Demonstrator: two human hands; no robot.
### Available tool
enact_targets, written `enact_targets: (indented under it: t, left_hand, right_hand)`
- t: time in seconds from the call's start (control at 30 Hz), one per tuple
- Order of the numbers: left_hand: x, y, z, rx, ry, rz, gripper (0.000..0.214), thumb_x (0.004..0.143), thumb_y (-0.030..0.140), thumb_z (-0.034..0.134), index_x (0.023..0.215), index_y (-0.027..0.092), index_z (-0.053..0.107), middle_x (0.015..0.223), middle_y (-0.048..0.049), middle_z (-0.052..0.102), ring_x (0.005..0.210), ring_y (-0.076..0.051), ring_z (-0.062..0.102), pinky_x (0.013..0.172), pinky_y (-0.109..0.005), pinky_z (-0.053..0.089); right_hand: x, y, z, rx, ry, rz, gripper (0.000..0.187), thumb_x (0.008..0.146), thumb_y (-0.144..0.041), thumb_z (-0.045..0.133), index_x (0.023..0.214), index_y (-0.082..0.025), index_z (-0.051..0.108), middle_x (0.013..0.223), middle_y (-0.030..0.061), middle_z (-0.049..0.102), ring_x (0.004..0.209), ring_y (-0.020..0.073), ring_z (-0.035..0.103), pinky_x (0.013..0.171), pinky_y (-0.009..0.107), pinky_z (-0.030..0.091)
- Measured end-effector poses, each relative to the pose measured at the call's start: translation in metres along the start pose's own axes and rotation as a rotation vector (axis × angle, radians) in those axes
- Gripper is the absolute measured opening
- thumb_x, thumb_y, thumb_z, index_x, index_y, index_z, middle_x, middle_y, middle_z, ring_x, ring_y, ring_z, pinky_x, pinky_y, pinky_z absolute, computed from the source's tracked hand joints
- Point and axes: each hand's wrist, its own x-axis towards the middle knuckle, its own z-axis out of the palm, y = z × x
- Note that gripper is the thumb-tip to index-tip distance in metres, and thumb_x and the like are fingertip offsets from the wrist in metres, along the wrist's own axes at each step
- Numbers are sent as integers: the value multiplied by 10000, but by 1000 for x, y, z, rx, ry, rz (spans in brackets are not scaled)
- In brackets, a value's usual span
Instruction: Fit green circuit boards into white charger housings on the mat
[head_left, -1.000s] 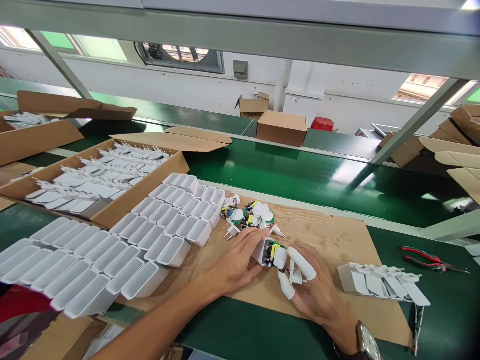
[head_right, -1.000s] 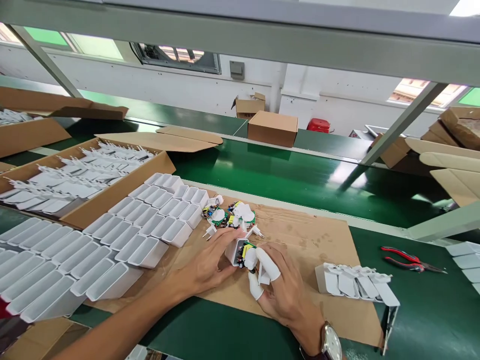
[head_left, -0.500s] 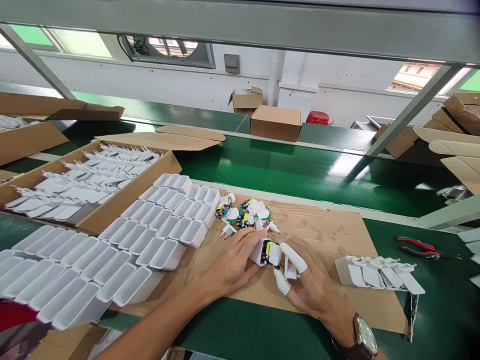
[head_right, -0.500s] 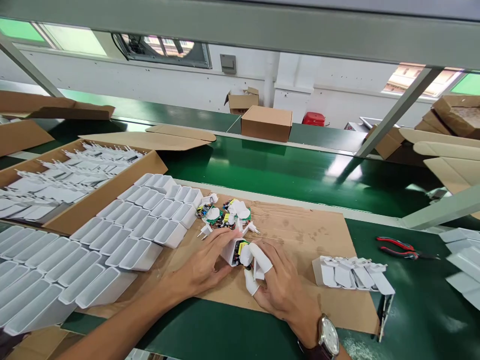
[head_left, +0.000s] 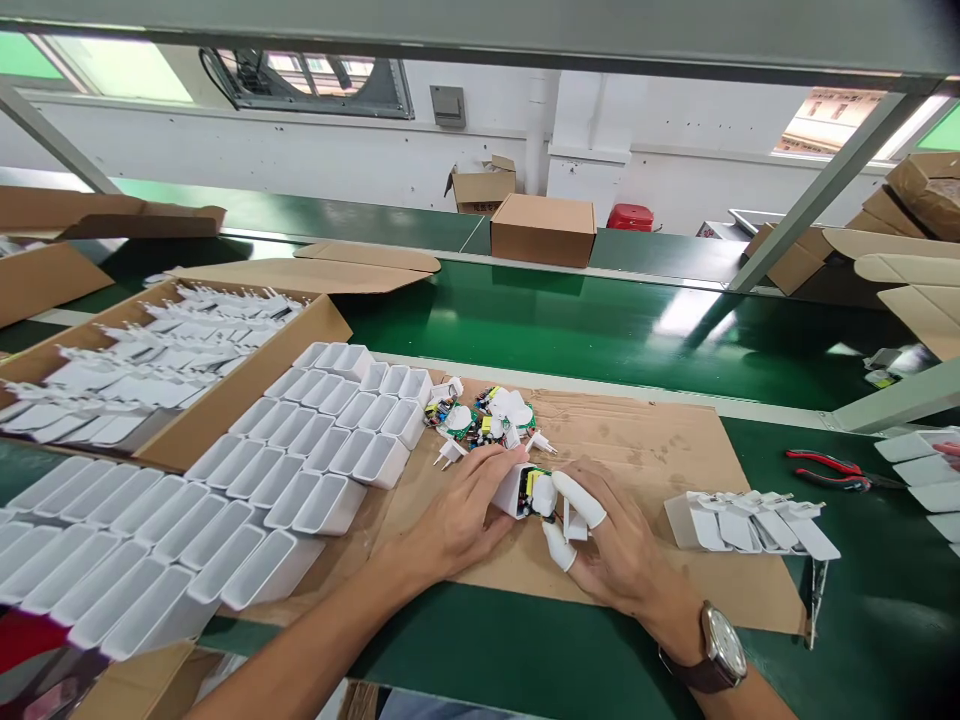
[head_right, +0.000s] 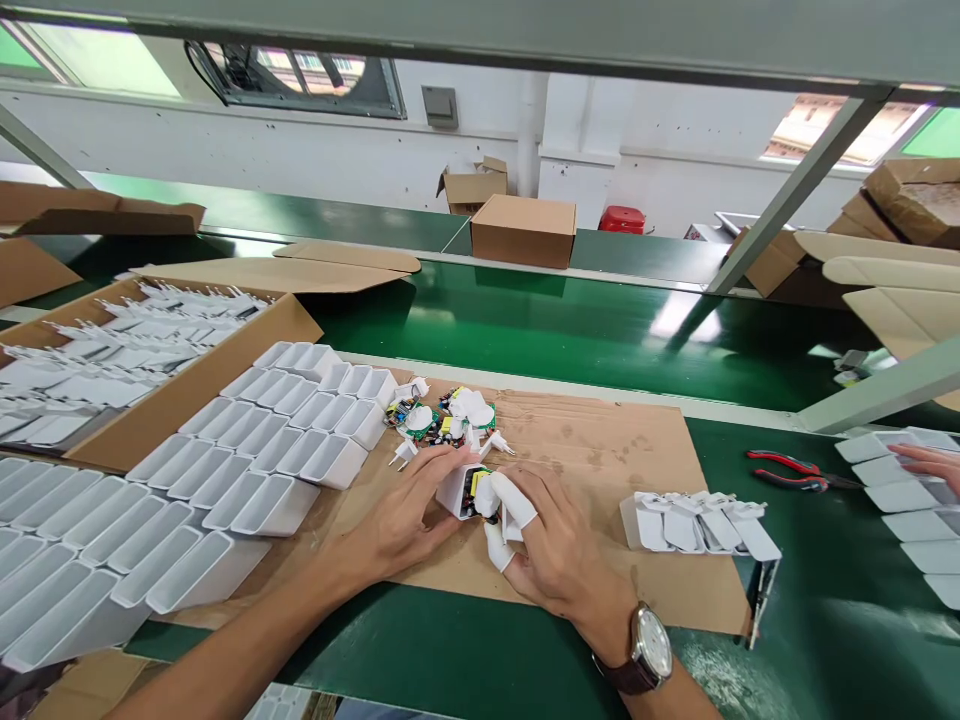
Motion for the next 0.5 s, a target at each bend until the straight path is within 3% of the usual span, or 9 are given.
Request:
enact_targets:
  t: [0.5]
  left_hand:
    - [2,-1,0,-17,59,43,766,956,95,599,1652,203,298,1436,-125,645,1360,-263,584,1149,-441,531]
  right_hand:
    - [6,-2,0,-16,17,-9,671,905,7,611,1551,-79,450,1347,231,647,1279,344,604,1025,548,600]
